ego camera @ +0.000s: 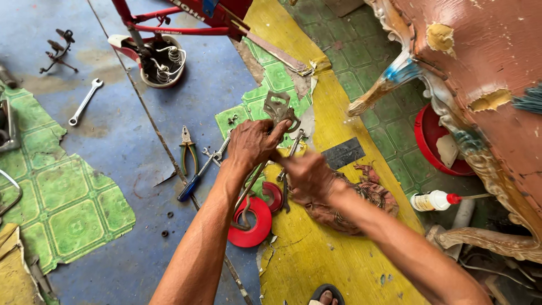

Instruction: The person works on a red child's bicycle lying on the floor. They first disassemble and handle the saddle and seat-post spring assembly, wiping parts with a rag, then align a red plastic chain guard disc against the crank area of the frame and press it into place by hand.

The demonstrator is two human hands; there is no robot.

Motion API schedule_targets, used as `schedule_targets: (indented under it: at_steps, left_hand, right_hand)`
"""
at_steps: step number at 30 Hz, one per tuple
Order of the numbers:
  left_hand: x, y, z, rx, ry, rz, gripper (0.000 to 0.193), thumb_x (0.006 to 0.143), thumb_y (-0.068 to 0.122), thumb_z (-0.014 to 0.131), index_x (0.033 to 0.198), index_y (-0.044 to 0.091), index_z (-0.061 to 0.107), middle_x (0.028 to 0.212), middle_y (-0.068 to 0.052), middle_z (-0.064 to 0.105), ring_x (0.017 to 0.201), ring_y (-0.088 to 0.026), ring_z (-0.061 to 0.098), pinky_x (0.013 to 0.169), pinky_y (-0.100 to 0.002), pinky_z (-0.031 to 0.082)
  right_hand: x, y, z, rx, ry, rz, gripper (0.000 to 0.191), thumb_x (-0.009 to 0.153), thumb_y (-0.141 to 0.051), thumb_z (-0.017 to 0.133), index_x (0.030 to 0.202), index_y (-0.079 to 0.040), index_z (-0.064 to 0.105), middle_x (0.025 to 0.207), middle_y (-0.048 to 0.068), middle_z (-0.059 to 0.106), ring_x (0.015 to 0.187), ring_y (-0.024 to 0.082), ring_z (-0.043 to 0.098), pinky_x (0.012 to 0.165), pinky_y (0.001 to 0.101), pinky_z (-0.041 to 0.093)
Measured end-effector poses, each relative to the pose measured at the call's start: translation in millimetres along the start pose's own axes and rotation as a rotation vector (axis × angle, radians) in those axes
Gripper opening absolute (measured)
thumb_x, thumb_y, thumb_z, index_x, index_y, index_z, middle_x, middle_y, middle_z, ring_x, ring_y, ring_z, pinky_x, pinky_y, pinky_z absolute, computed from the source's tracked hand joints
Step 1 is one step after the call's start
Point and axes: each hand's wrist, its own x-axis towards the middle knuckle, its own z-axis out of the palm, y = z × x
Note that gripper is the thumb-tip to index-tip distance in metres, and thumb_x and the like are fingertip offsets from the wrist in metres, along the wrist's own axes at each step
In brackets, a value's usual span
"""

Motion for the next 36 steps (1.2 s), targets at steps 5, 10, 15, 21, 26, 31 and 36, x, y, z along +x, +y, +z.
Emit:
schedule_targets:
  at_steps: [5,10,15,21,26,31,36]
  left_hand:
    - [0,-3,-1,-0.015,0.027,0.032,0.064,0.094,0.068,0.047,0.083,0.013,0.079,0.069,-0.016,0.069,0.072,-0.039,0.068,0.069,-0.051,0.052]
    - [1,-4,-1,0.026,-0.008,-0.008,0.067,0.094,0.069,0.047,0.081,0.011,0.077,0.068,-0.016,0.069,0.072,-0.038,0.069,0.069,-0.050,0.053]
    - [1,-2,1,-0.002,0.015,0.000,0.064,0.092,0.068,0.047,0.082,0.013,0.078,0.067,-0.017,0.068,0.070,-0.039,0.068,0.066,-0.051,0.052]
    - [2,2,6,0.039,0.004,-0.009,0.067,0.093,0.069,0.047,0.081,0.011,0.077,0.067,-0.020,0.066,0.069,-0.040,0.067,0.066,-0.051,0.050]
    - [-1,3,6,-0.024,0.035,-0.031,0.066,0.091,0.068,0.048,0.080,0.011,0.077,0.067,-0.018,0.067,0.070,-0.040,0.067,0.066,-0.051,0.050]
    - [-3,5,6,0.022,0.023,0.004,0.065,0.094,0.067,0.047,0.083,0.011,0.078,0.069,-0.020,0.067,0.073,-0.041,0.067,0.069,-0.053,0.050]
    - [-2,2,1,-0.012,0.037,-0.049,0.066,0.093,0.068,0.046,0.082,0.010,0.077,0.071,-0.018,0.070,0.075,-0.040,0.069,0.072,-0.051,0.052]
  right_hand:
    - [2,-1,0,0.114,-0.007,-0.040,0.069,0.071,-0.004,0.059,0.139,-0.017,0.064,0.067,-0.002,0.062,0.053,0.018,0.058,0.053,0.0363,0.042]
    - [4,1,0,0.053,0.000,0.005,0.058,0.084,-0.003,0.063,0.141,-0.014,0.064,0.064,-0.001,0.060,0.049,0.017,0.055,0.048,0.0346,0.041]
    - [2,0,5,0.092,0.004,0.001,0.056,0.073,-0.006,0.060,0.128,-0.010,0.068,0.062,0.001,0.060,0.051,0.020,0.058,0.049,0.0378,0.042]
    - [-5,-8,21,0.030,-0.110,-0.005,0.012,0.097,-0.022,0.068,0.088,-0.016,0.068,0.058,0.002,0.058,0.048,0.021,0.056,0.052,0.0399,0.045]
    - [-9,-1,25,0.024,0.114,-0.005,0.034,0.079,-0.012,0.058,0.108,-0.009,0.076,0.059,0.004,0.059,0.047,0.021,0.057,0.046,0.0404,0.044]
    - [-12,-6,28,0.074,-0.033,-0.019,0.026,0.092,-0.016,0.063,0.118,-0.016,0.066,0.064,0.005,0.059,0.050,0.021,0.057,0.048,0.0393,0.045]
    - [-8,-17,21,0.120,-0.039,0.043,0.060,0.081,-0.008,0.061,0.140,-0.010,0.059,0.065,0.005,0.060,0.051,0.022,0.058,0.044,0.0388,0.046]
